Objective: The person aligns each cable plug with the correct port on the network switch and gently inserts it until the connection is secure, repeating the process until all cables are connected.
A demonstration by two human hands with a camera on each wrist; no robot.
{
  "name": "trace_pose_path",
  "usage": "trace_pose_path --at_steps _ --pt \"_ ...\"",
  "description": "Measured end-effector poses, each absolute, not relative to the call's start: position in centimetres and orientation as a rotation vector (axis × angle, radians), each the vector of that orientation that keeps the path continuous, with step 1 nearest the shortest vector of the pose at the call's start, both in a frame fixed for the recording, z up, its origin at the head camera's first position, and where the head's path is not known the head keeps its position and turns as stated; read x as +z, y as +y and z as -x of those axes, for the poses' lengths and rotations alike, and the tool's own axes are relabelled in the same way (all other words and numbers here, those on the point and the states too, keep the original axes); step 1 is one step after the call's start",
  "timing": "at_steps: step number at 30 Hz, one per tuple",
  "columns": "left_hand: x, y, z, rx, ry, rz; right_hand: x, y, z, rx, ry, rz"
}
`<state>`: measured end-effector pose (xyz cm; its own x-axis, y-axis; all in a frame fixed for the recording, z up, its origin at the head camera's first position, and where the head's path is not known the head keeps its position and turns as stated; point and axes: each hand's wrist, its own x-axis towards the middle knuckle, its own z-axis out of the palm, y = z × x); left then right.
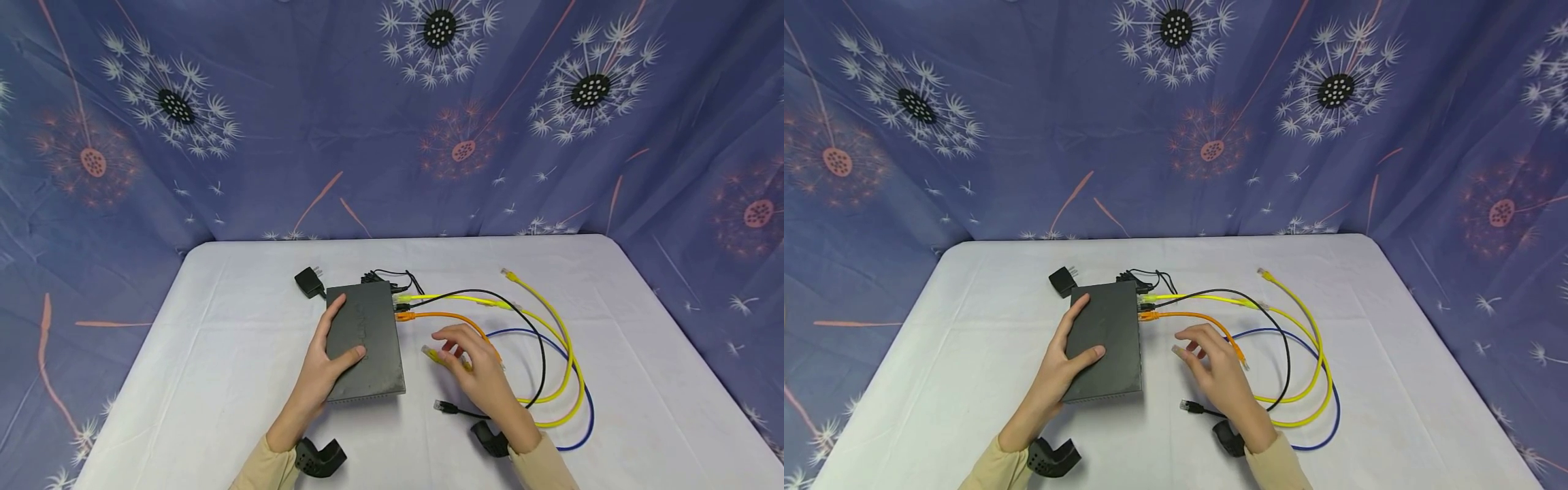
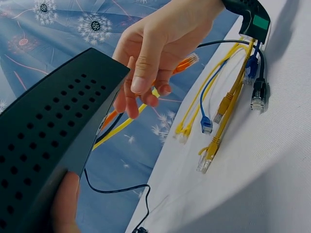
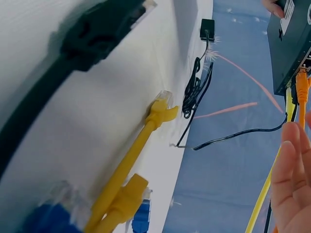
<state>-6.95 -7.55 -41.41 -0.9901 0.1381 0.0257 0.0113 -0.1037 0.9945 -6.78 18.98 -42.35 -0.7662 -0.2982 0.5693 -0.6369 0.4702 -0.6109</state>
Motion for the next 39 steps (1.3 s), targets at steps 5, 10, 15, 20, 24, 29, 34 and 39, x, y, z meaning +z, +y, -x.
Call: trace_pose_path --at_steps 5,10,15,20,24,29,34,39 --pt "-41.4 -7.5 7.0 2.266 2.039 -0.180 -42.5 19.4 6.5 1.209 -2.376 -0.748" --pt "-41.4 -7.5 7.0 2.262 2.041 -0.181 -42.8 19.6 6.4 1.196 -2.364 -0.765" --pt "-41.4 -7.4 7.0 2.265 2.028 -0.174 -42.9 19.8 6.2 1.179 -2.374 -0.758" --pt "-41.5 -7.4 7.0 2.261 2.040 -0.173 -43.2 20.0 6.0 1.171 -2.406 -0.743" --pt "-41.6 -7.4 7.0 2.261 2.049 -0.178 -43.5 20.3 5.9 1.160 -2.433 -0.718" --pt "-41.7 -7.4 6.9 2.270 2.035 -0.183 -44.1 20.8 5.8 1.130 -2.456 -0.689" --pt "-41.9 -7.4 6.8 2.261 2.033 -0.189 -44.5 21.2 5.9 1.086 -2.477 -0.671" --pt "-41.9 -7.3 6.7 2.248 2.042 -0.189 -44.9 21.4 6.1 1.048 -2.515 -0.626"
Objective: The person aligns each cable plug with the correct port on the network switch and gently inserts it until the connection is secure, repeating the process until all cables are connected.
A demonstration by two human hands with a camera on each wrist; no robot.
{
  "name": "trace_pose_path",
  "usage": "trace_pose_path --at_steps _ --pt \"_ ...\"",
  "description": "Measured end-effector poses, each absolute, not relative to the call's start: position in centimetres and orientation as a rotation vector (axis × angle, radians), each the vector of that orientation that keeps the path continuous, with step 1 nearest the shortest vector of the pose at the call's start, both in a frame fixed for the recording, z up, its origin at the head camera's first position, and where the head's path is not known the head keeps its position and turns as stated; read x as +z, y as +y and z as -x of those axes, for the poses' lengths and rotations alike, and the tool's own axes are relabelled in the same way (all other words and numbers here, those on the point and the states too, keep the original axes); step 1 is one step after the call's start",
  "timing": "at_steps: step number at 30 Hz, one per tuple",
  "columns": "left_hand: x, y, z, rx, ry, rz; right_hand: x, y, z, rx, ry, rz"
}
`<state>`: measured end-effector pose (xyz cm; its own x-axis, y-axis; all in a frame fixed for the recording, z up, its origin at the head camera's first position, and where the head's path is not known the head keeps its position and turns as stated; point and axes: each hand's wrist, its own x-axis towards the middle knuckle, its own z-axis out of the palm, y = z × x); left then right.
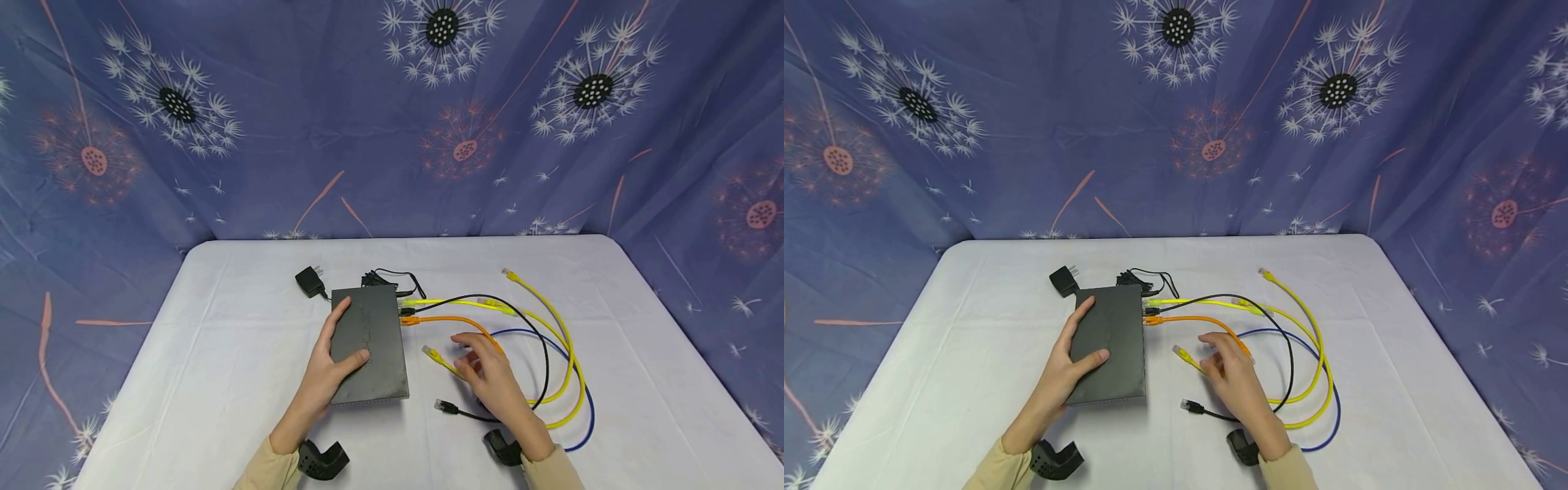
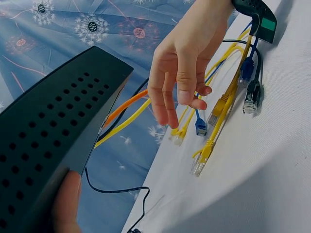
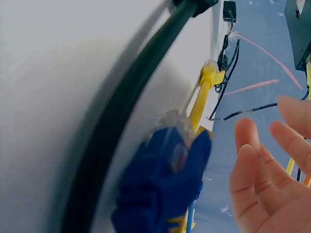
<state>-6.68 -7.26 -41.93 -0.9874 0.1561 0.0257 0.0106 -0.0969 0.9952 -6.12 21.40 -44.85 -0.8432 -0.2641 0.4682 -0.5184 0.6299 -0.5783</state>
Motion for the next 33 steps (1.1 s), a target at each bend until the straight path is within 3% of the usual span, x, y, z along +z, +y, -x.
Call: trace_pose_path --at_steps 33 --pt "-42.5 -6.2 6.6 2.224 2.047 -0.212 -44.9 22.3 7.8 1.101 -2.831 -0.278"
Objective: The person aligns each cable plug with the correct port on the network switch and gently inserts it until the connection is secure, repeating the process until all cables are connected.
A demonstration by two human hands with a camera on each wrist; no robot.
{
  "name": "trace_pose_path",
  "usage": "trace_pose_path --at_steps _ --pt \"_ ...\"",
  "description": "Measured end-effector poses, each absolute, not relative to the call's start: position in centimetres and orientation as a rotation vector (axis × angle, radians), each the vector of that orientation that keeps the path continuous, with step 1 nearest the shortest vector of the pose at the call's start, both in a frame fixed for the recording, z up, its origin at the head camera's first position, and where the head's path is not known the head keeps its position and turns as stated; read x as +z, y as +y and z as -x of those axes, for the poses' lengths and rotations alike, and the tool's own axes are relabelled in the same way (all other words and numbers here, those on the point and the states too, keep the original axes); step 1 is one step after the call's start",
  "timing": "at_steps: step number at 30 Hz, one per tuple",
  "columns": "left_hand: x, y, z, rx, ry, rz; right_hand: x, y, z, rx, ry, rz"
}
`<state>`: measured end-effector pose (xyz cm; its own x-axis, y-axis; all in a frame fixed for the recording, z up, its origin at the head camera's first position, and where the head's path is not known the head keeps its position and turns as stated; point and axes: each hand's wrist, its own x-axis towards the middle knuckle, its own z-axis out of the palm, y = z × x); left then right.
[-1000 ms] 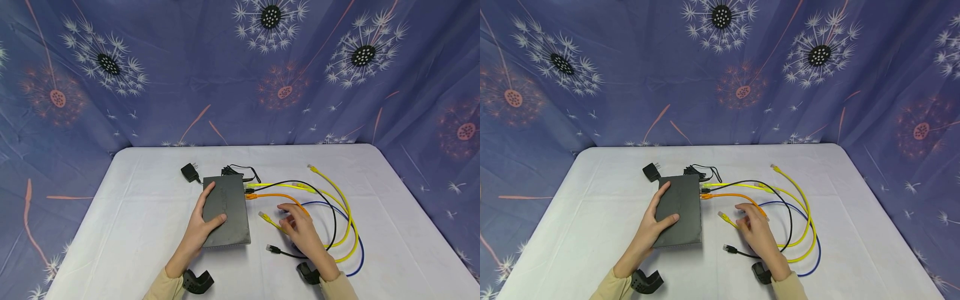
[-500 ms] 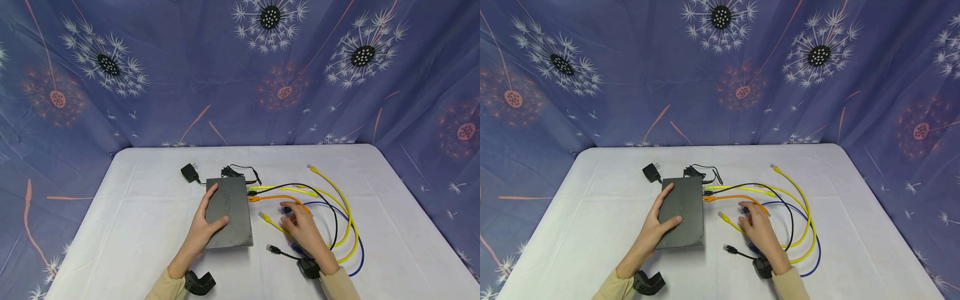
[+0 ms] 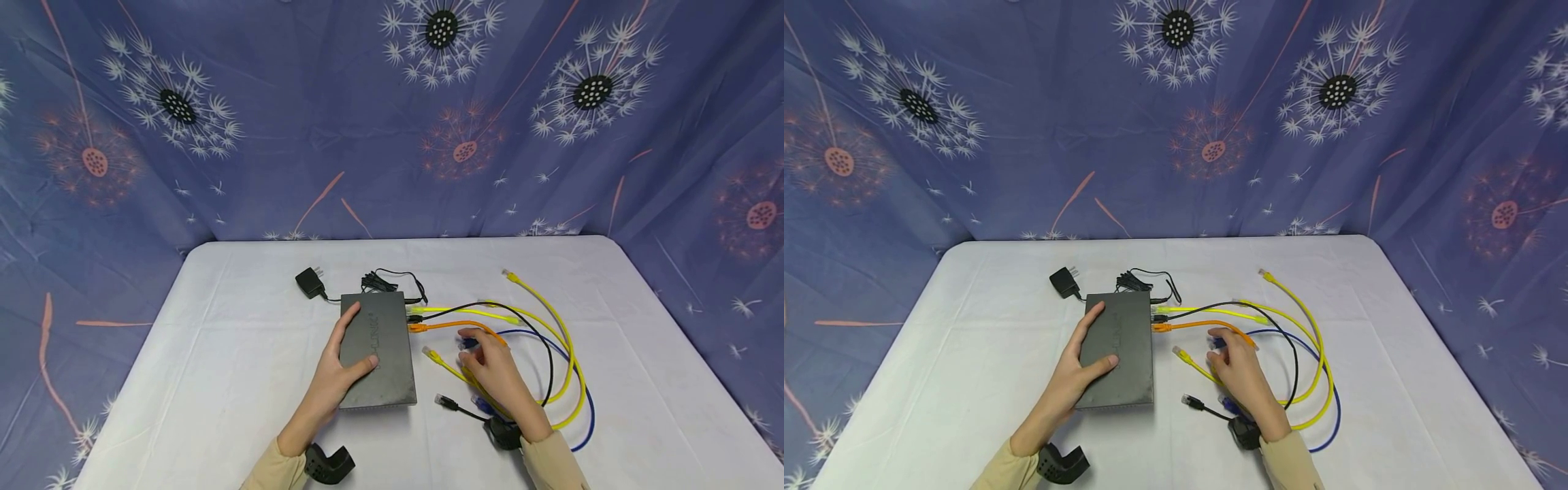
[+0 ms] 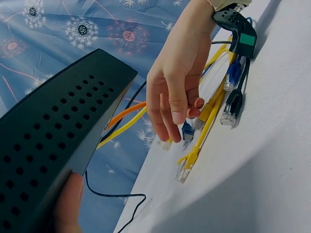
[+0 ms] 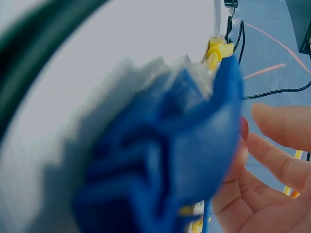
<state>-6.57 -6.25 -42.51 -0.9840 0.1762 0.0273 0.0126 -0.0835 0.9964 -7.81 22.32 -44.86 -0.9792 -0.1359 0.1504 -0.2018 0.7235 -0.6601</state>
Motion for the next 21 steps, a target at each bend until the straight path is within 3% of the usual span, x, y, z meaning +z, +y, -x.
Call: trace_pose_path --at_steps 21 --pt "-42.43 -6.25 6.48 2.211 2.052 -0.207 -44.91 21.98 7.82 1.060 -2.841 -0.307"
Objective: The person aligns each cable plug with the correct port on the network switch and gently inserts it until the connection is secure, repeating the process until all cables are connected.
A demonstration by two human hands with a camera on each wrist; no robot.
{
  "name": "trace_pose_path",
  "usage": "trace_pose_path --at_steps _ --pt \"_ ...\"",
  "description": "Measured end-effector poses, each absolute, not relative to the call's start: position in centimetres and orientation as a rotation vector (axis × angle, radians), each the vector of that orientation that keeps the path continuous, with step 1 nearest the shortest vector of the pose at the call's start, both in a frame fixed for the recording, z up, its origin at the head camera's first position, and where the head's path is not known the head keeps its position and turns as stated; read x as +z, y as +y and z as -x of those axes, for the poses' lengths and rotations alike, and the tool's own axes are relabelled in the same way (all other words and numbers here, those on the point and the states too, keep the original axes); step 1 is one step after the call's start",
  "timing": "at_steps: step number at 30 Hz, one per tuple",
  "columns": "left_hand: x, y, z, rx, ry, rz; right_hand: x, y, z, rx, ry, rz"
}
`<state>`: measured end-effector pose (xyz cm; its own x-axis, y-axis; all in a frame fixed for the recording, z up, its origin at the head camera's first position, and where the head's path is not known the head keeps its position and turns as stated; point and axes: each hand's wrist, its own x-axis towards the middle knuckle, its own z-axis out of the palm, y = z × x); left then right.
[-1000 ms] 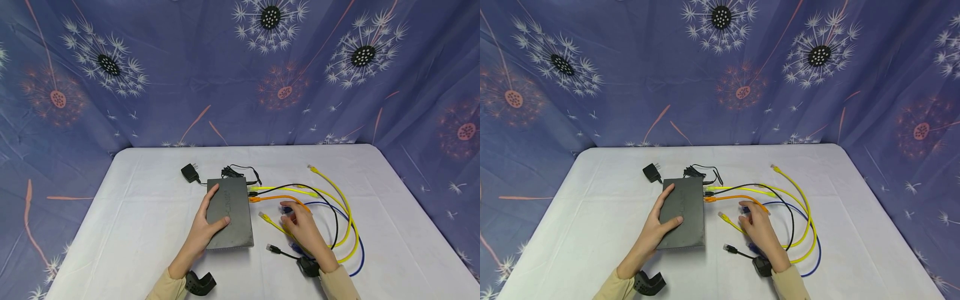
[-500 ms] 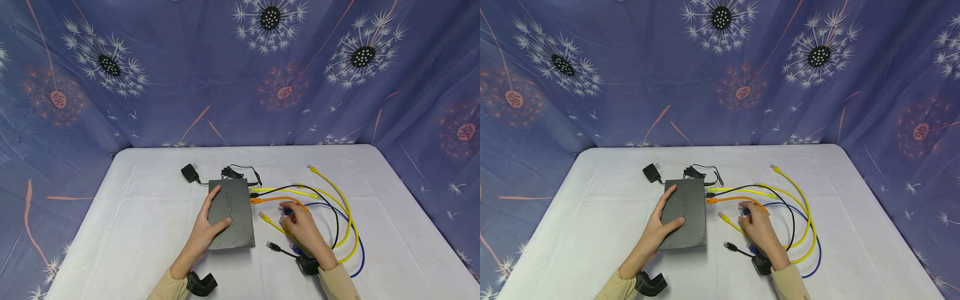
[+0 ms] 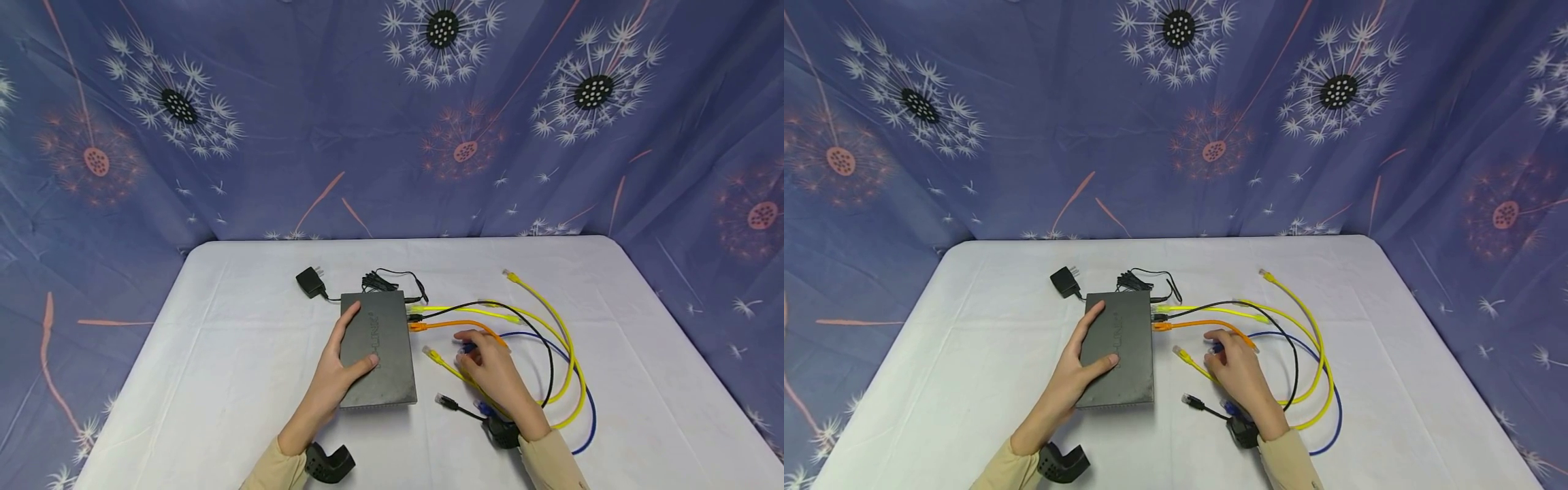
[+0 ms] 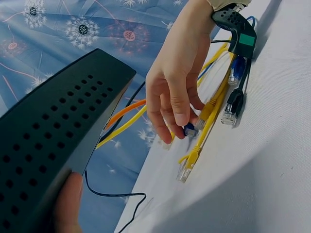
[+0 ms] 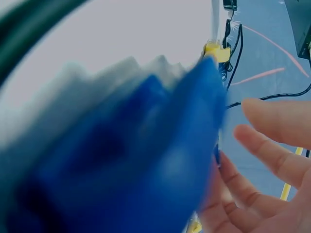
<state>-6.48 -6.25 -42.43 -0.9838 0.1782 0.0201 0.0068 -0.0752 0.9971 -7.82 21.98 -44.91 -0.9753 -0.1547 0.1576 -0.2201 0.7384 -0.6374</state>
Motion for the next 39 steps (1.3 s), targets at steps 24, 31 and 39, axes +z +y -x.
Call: trace_pose_path --at_steps 24,31,39 --pt "-42.3 -6.4 6.5 2.226 2.061 -0.204 -43.9 20.4 7.2 1.125 -2.543 -0.539" --pt "-42.2 -6.4 6.5 2.230 2.051 -0.195 -44.0 20.2 7.0 1.131 -2.467 -0.696" --pt "-42.3 -6.4 6.5 2.228 2.054 -0.192 -43.4 19.8 6.9 1.060 -2.459 -0.791"
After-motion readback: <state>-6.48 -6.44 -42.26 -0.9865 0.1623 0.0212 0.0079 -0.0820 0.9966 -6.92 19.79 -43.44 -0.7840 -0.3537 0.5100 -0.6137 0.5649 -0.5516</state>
